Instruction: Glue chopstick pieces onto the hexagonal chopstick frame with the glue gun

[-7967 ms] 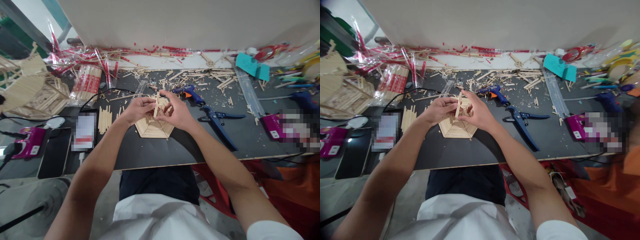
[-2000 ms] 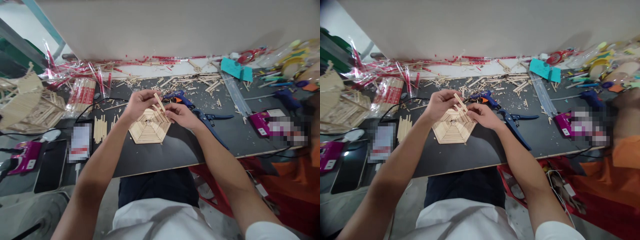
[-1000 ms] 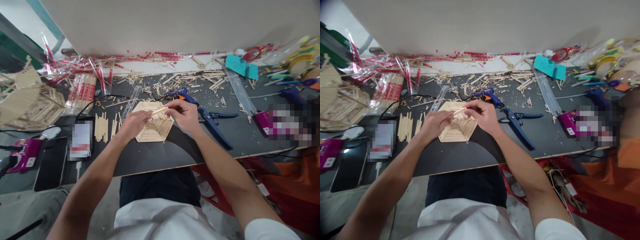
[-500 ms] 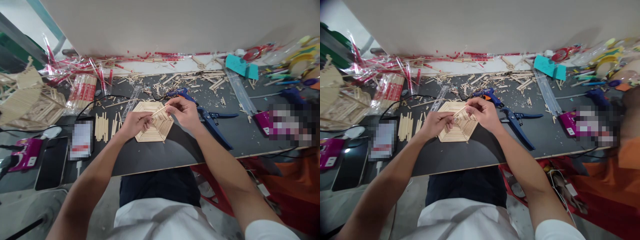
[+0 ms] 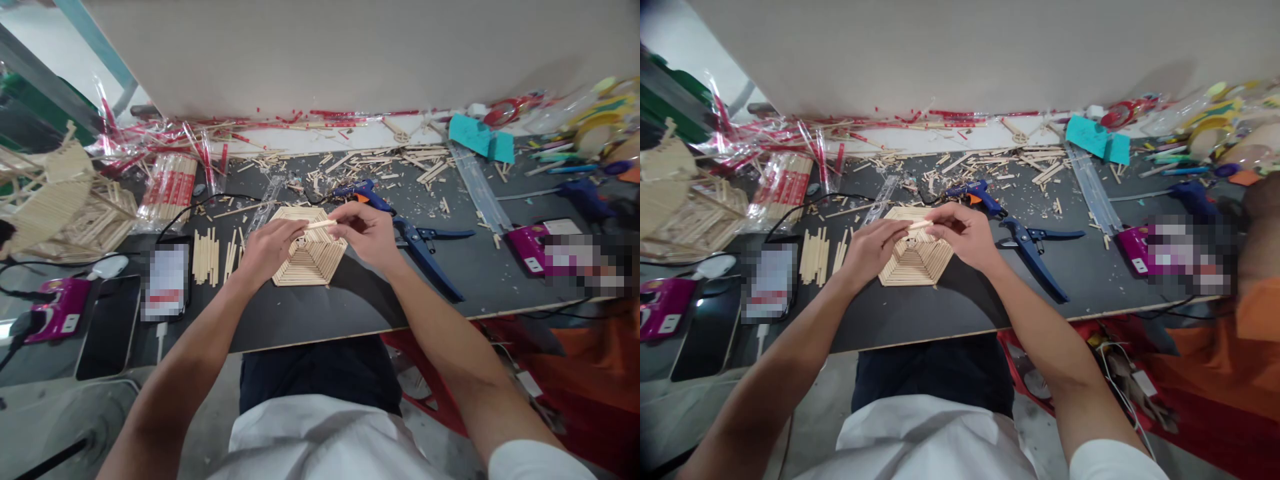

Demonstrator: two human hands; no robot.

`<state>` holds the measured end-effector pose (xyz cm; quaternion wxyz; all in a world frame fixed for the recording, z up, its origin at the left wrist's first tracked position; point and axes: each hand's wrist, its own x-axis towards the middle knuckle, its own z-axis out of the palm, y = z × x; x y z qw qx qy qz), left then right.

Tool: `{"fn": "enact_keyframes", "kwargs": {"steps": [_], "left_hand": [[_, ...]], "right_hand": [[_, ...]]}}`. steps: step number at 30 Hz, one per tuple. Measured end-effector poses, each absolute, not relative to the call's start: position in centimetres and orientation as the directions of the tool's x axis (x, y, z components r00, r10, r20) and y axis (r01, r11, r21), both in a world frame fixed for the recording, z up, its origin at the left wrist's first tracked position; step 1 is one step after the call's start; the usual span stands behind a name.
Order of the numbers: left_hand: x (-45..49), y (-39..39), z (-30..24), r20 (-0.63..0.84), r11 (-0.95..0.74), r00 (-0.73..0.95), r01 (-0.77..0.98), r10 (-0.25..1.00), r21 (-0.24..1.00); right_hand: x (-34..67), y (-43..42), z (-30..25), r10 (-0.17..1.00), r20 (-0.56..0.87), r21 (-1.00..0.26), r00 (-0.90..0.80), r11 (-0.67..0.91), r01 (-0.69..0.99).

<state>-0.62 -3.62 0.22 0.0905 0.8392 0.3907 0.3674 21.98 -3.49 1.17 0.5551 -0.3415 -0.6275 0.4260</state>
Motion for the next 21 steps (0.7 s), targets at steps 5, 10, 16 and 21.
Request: {"fn": "enact_keyframes", "kwargs": {"steps": [5,10,16,21], "left_hand": [[-0.2,-4.2,0.3,0.524,-0.733,0.521,0.558,0.674,0.389],[0.5,-4.7,0.7,0.589,-0.776,0.522,0.531,0.616,0.34],[0.2,-4.8,1.2,0.711,-0.76,0.381,0.557,0.592,0.335],[0.1,-5.0,2.4,0.758,-0.765,0.271,0.482,0.594,0.427]], "right_hand": [[21.1,-4.8,1.9,0.796,0.566,-0.809,-0.212,0.586,0.042],[20.5,-5.5,2.2,0.742,0.615,-0.74,-0.265,0.66,0.132],[20.6,-5.2,2.1,0.695,0.673,-0.682,-0.254,0.716,0.152],[20.9,-5.0,2.1,0.752,0.589,-0.736,-0.296,0.65,0.19]]}}
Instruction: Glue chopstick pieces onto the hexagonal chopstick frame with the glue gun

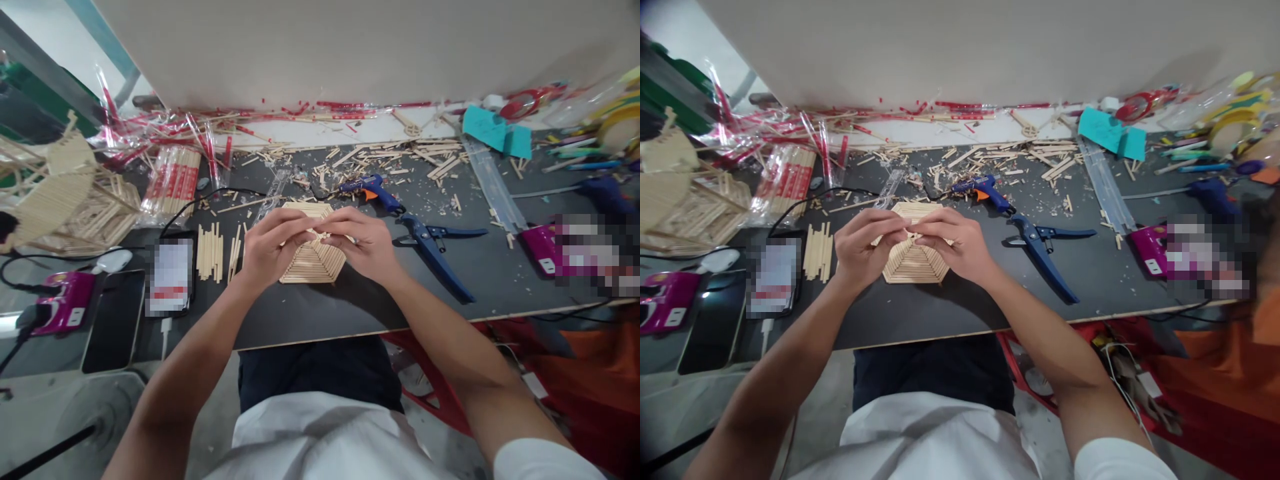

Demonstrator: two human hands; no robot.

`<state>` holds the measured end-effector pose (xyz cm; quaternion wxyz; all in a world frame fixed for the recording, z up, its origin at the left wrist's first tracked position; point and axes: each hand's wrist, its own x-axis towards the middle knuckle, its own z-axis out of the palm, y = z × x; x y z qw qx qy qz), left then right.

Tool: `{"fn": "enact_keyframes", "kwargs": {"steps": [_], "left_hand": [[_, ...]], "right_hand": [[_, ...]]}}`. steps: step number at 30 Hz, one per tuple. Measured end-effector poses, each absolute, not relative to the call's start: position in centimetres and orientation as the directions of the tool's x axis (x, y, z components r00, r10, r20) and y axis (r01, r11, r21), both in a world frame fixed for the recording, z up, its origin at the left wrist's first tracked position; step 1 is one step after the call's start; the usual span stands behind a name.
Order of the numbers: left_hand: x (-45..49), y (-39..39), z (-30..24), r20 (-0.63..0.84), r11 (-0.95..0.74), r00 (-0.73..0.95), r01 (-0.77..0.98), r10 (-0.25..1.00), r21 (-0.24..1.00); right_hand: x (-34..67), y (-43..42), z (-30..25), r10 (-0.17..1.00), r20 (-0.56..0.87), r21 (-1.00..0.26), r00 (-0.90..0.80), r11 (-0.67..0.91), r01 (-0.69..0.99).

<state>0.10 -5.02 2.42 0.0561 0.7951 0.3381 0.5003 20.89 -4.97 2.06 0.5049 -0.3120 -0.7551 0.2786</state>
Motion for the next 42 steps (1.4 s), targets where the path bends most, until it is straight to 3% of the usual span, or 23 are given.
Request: {"fn": "enact_keyframes", "kwargs": {"steps": [5,10,17,22,25,29,32,37,42], "left_hand": [[0.7,-5.3,2.8,0.737,-0.749,0.232,0.42,0.635,0.513],[1.1,-5.4,2.7,0.723,-0.72,0.166,0.381,0.671,0.58],[1.1,-5.7,3.2,0.484,-0.516,0.187,0.208,0.855,0.831],[1.0,-5.3,2.6,0.484,-0.518,0.192,0.211,0.854,0.829],[1.1,-5.1,2.3,0.509,-0.54,0.185,0.218,0.841,0.813],[0.5,-4.0,2.0,0.441,-0.436,-0.007,0.139,0.897,0.889],[-0.6,-2.8,1.5,0.378,-0.366,-0.125,0.11,0.917,0.924],[-1.9,-1.9,0.6,0.365,-0.356,0.033,0.324,0.93,0.877],[-1.6,-2.7,0.9,0.488,-0.552,0.272,0.536,0.829,0.639]], "right_hand": [[20.6,-5.3,2.0,0.84,0.456,-0.857,-0.293,0.504,0.11],[20.0,-5.4,1.6,0.919,0.295,-0.955,-0.261,0.281,-0.092],[20.4,-5.1,1.5,0.917,0.295,-0.954,-0.27,0.299,-0.027],[20.1,-5.1,1.4,0.914,0.262,-0.962,-0.311,0.224,-0.154],[20.1,-5.0,1.4,0.924,0.211,-0.974,-0.318,0.171,-0.148],[20.5,-4.7,1.5,0.944,0.128,-0.991,-0.305,0.114,-0.065],[20.9,-4.2,1.5,0.967,0.151,-0.988,-0.203,0.142,-0.06],[21.1,-3.3,1.5,0.989,0.144,-0.976,-0.03,0.137,-0.168],[21.1,-3.2,1.1,0.989,0.146,-0.983,0.031,0.148,-0.104]]}}
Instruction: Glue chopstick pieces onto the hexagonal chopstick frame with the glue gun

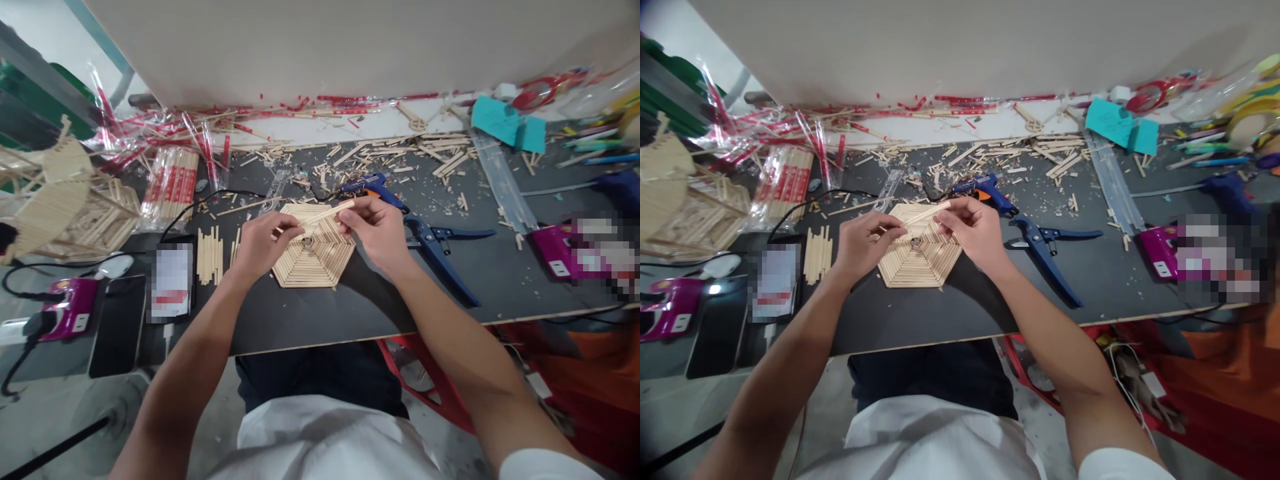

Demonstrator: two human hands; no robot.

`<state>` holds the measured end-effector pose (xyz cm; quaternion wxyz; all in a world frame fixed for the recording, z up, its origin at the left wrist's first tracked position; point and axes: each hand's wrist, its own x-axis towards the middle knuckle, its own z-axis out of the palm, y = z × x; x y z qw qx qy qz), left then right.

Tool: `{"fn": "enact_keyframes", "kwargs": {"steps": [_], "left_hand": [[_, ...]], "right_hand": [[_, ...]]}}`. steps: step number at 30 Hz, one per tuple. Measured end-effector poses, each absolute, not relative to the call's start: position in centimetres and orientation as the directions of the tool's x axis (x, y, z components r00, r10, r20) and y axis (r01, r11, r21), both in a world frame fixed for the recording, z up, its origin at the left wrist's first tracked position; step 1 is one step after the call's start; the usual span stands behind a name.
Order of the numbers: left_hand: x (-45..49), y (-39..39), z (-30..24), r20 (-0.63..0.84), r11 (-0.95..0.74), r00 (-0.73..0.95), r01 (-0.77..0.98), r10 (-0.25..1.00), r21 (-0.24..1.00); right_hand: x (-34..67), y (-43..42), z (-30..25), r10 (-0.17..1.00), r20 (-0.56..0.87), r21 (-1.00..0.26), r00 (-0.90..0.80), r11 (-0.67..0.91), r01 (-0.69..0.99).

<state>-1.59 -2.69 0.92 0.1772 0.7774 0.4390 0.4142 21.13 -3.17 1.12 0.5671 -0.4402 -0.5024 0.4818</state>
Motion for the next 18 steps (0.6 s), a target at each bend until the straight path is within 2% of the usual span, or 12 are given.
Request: {"fn": "enact_keyframes", "kwargs": {"steps": [2,5,9,13,18], "left_hand": [[-1.3,-3.2,1.3,0.471,-0.585,0.351,0.558,0.809,0.588],[-0.7,-3.9,1.6,0.432,-0.605,0.424,0.551,0.796,0.574],[0.0,-4.4,1.3,0.432,-0.599,0.416,0.526,0.8,0.603],[0.2,-4.1,0.9,0.387,-0.465,0.257,0.467,0.885,0.753],[-0.1,-3.0,0.8,0.15,-0.156,0.045,0.199,0.988,0.968]], "right_hand": [[21.1,-3.3,1.0,0.979,0.205,-0.978,0.0,0.204,-0.037],[21.1,-3.6,0.8,0.969,0.234,-0.972,-0.083,0.235,0.007],[21.6,-3.5,0.7,0.973,0.222,-0.963,-0.064,0.229,0.141],[23.1,-2.7,1.2,0.945,0.314,-0.902,0.094,0.266,0.34],[26.2,-1.4,1.4,0.863,0.459,-0.832,0.21,0.335,0.441]]}}
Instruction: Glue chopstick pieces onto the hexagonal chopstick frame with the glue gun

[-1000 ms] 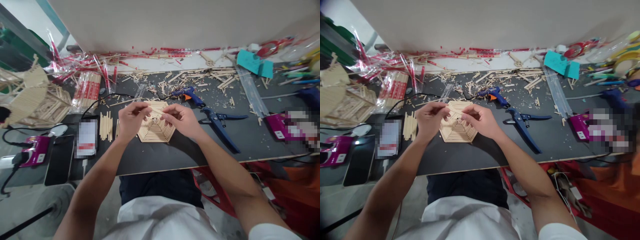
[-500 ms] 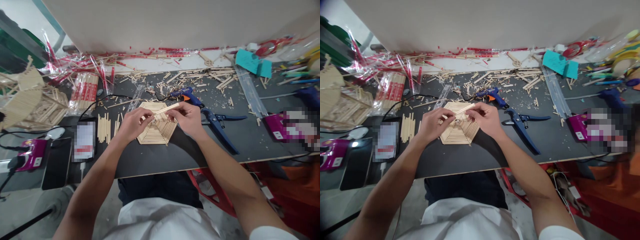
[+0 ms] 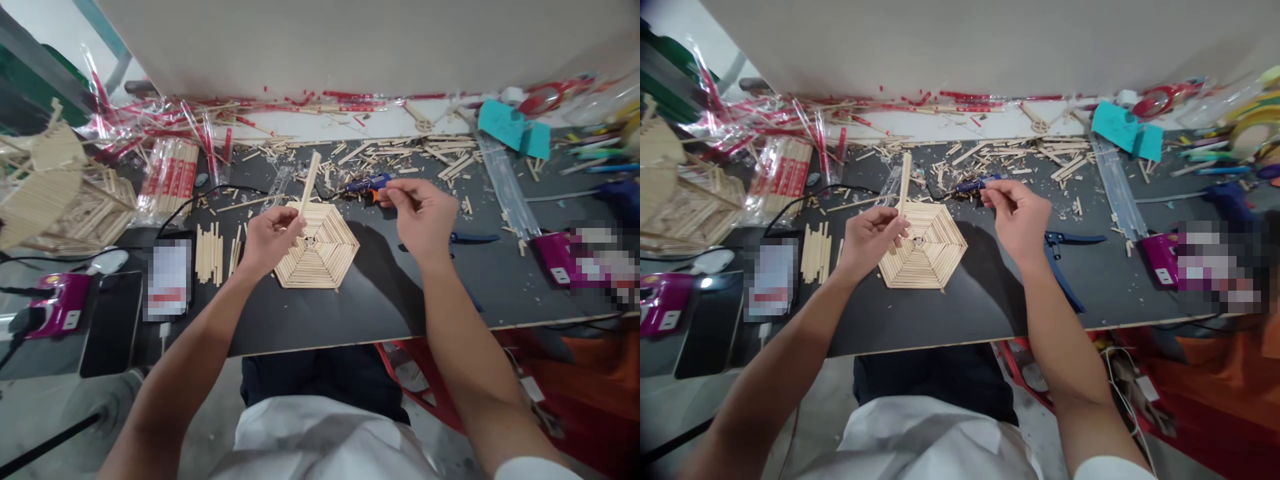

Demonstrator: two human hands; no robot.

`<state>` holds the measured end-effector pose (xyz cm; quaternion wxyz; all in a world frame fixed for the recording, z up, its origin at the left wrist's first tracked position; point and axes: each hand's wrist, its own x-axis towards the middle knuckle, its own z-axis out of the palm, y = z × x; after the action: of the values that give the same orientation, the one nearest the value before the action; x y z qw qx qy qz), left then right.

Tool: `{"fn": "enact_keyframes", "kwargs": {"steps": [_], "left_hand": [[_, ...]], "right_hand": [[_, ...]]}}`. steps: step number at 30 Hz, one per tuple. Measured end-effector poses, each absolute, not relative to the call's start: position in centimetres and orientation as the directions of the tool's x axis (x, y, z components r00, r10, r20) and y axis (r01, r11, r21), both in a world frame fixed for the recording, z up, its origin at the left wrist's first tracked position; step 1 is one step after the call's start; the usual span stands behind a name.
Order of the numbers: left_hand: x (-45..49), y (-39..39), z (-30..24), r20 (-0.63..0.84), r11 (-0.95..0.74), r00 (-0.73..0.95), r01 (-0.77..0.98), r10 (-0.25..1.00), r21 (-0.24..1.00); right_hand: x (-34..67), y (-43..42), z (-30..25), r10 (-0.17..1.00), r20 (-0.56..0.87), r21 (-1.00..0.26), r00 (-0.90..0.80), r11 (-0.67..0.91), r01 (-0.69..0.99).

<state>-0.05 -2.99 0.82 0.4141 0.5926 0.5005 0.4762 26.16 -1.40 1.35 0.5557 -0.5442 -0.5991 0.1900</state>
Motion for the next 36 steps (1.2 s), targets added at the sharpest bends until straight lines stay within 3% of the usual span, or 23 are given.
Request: {"fn": "enact_keyframes", "kwargs": {"steps": [5,9,12,15,18,21,23,30,36], "left_hand": [[-0.3,-2.1,1.0,0.048,-0.048,0.0,-0.149,0.999,0.988],[-0.4,-2.0,1.0,0.036,-0.026,0.051,-0.19,0.998,0.981],[-0.3,-2.3,0.9,0.08,-0.068,0.115,-0.106,0.99,0.992],[0.1,-3.0,0.6,0.111,-0.128,0.211,0.067,0.971,0.99],[0.7,-3.7,0.4,0.181,-0.272,0.316,0.274,0.931,0.922],[1.1,-4.2,0.6,0.236,-0.412,0.398,0.446,0.886,0.795],[1.2,-4.3,0.8,0.261,-0.432,0.39,0.462,0.883,0.775],[0.7,-3.8,1.2,0.322,-0.383,0.251,0.253,0.913,0.888],[0.5,-3.5,1.1,0.189,-0.202,0.244,0.029,0.951,0.979]], "right_hand": [[28.3,-0.6,0.8,0.898,0.416,-0.803,0.146,0.287,0.523],[27.5,-1.1,1.3,0.923,0.357,-0.77,0.145,0.203,0.605],[25.6,-1.9,1.6,0.925,0.376,-0.743,0.061,0.262,0.616],[23.2,-2.9,1.1,0.933,0.344,-0.861,-0.102,0.357,0.363],[21.0,-3.7,0.5,0.94,0.251,-0.94,-0.231,0.294,0.174],[20.1,-3.9,0.3,0.913,0.307,-0.869,-0.27,0.384,0.311],[20.1,-3.7,0.4,0.886,0.368,-0.797,-0.282,0.457,0.394],[20.1,-3.6,0.7,0.802,0.37,-0.683,-0.469,0.577,0.447],[19.9,-4.0,1.1,0.82,0.275,-0.737,-0.503,0.515,0.437]]}}
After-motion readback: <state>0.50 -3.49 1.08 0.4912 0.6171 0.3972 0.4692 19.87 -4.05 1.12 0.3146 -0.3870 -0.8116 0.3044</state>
